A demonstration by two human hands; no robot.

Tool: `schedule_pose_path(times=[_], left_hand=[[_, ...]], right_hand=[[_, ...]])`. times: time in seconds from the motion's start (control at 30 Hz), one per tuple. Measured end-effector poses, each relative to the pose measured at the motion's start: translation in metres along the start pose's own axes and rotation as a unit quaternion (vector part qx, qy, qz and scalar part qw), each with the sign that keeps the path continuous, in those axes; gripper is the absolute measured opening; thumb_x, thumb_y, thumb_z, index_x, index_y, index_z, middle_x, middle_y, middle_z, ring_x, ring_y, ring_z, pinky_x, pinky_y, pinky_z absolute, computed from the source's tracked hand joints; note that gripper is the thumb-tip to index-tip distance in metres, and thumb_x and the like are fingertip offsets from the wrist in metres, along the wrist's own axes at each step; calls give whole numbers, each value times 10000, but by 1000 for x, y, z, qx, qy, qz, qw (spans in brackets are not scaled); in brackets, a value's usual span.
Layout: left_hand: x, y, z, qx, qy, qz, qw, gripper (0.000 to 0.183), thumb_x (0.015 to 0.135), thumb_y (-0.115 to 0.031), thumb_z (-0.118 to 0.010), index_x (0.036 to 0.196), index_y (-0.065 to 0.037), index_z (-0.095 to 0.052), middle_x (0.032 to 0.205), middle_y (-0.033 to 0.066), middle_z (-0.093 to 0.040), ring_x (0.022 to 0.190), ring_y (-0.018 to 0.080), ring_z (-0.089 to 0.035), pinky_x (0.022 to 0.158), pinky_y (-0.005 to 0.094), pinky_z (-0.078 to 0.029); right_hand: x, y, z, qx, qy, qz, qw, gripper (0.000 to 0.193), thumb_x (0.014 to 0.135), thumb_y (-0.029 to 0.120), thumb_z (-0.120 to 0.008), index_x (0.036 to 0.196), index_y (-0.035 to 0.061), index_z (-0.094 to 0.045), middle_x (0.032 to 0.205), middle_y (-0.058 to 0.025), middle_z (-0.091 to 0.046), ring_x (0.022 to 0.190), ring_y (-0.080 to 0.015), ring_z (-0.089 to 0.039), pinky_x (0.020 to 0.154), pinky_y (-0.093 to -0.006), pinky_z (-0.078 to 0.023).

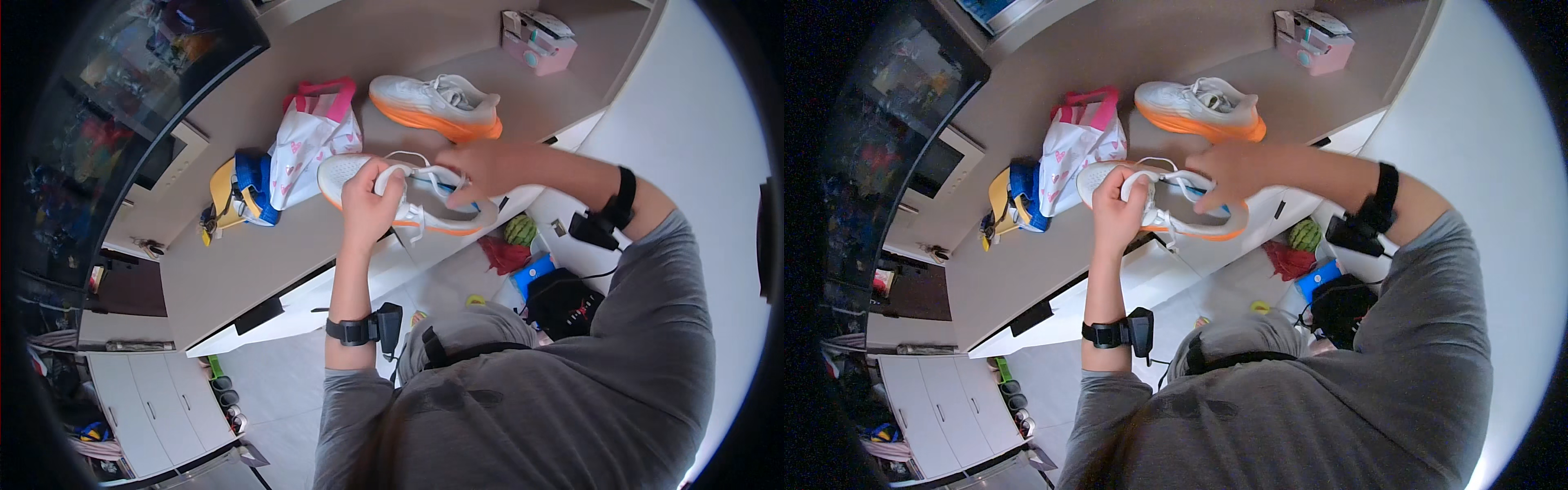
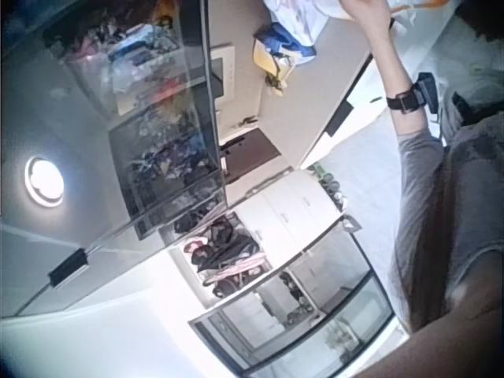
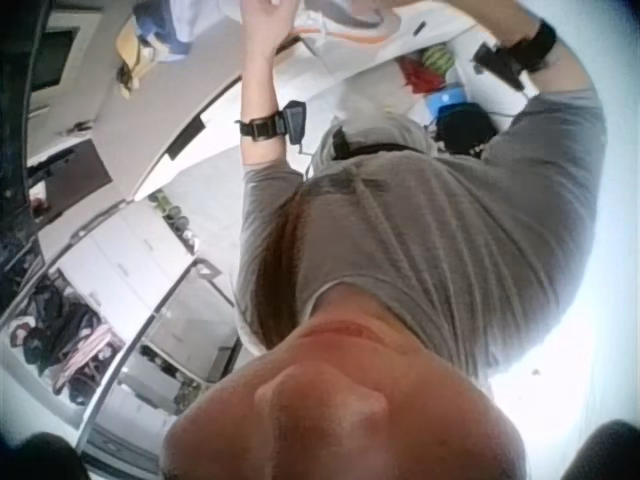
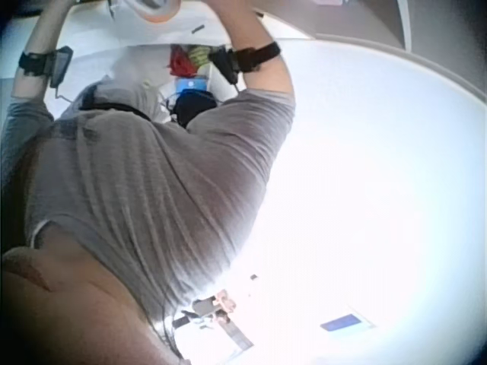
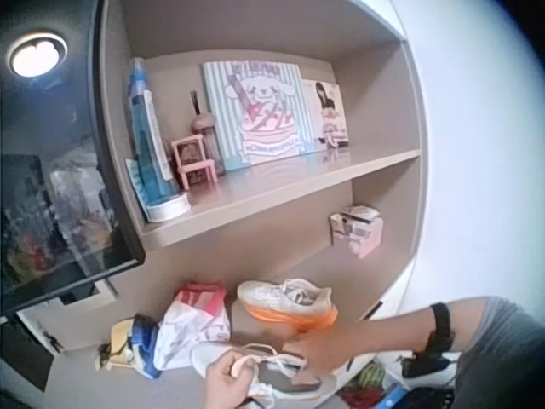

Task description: Putting insoles into shoes, organizing footwear on a shelf, and washing a cleaning cloth in a bathroom sink.

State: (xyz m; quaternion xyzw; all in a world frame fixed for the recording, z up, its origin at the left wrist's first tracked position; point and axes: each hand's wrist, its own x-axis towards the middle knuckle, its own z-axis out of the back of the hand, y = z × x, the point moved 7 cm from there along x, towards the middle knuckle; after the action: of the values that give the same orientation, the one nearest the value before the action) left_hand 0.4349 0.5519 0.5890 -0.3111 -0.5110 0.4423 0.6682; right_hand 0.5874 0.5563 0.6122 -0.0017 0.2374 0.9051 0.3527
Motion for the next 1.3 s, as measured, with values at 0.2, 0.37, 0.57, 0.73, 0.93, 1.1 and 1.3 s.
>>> schedule_pose_path(times=[0.2,0.37,0.57,0.73,0.93,1.1,1.3], left_hand=[[6,-23,7,129,-70,-11,989,127,737,-115,-598,782,-18,-530,647,80,-515,603,192,-504,572,301,-407],[-1,-107,-44,298,31,-234,925,125,676,-58,-598,768,-14,-525,736,144,-527,735,323,-518,675,411,-417],[-2,-42,-67,334,321,38,886,144,729,-150,-563,766,-21,-614,734,184,-595,706,312,-580,637,380,-446],[-4,-15,-83,349,462,128,805,249,718,-231,-520,795,-24,-633,765,150,-624,712,298,-597,647,372,-455],[-13,-22,-106,559,453,156,677,271,666,-215,-498,829,-64,-654,852,114,-641,803,242,-614,680,361,-470],[-15,-18,-110,623,436,178,625,270,640,-225,-562,852,-93,-664,875,81,-644,818,228,-618,701,346,-475],[-21,-18,-80,604,404,168,667,337,636,-184,-589,921,-5,-617,970,204,-578,907,288,-571,757,368,-464]], right_hand=[[2,-17,-10,-70,-129,-72,987,193,762,199,-541,837,24,-509,697,-180,-570,694,-338,-576,620,-415,-448],[2,-30,-7,2,-232,-49,971,148,761,151,-499,762,4,-521,651,-184,-554,649,-341,-562,601,-414,-440],[2,-12,-5,117,-264,-26,957,151,736,149,-496,743,4,-537,691,-197,-563,679,-355,-558,629,-425,-436],[-8,-15,-16,173,-266,-29,948,167,752,155,-491,744,-7,-531,686,-202,-559,673,-363,-557,613,-419,-435],[-22,-31,-36,269,-322,-45,906,182,778,155,-487,735,-20,-516,661,-204,-547,616,-358,-546,567,-399,-426],[-28,-38,-51,366,-324,-59,870,191,802,163,-505,743,-17,-486,607,-180,-514,531,-306,-500,501,-356,-390],[-15,-19,-47,446,-262,-33,855,174,818,151,-496,769,-16,-503,556,-117,-509,478,-158,-520,458,-312,-398]])
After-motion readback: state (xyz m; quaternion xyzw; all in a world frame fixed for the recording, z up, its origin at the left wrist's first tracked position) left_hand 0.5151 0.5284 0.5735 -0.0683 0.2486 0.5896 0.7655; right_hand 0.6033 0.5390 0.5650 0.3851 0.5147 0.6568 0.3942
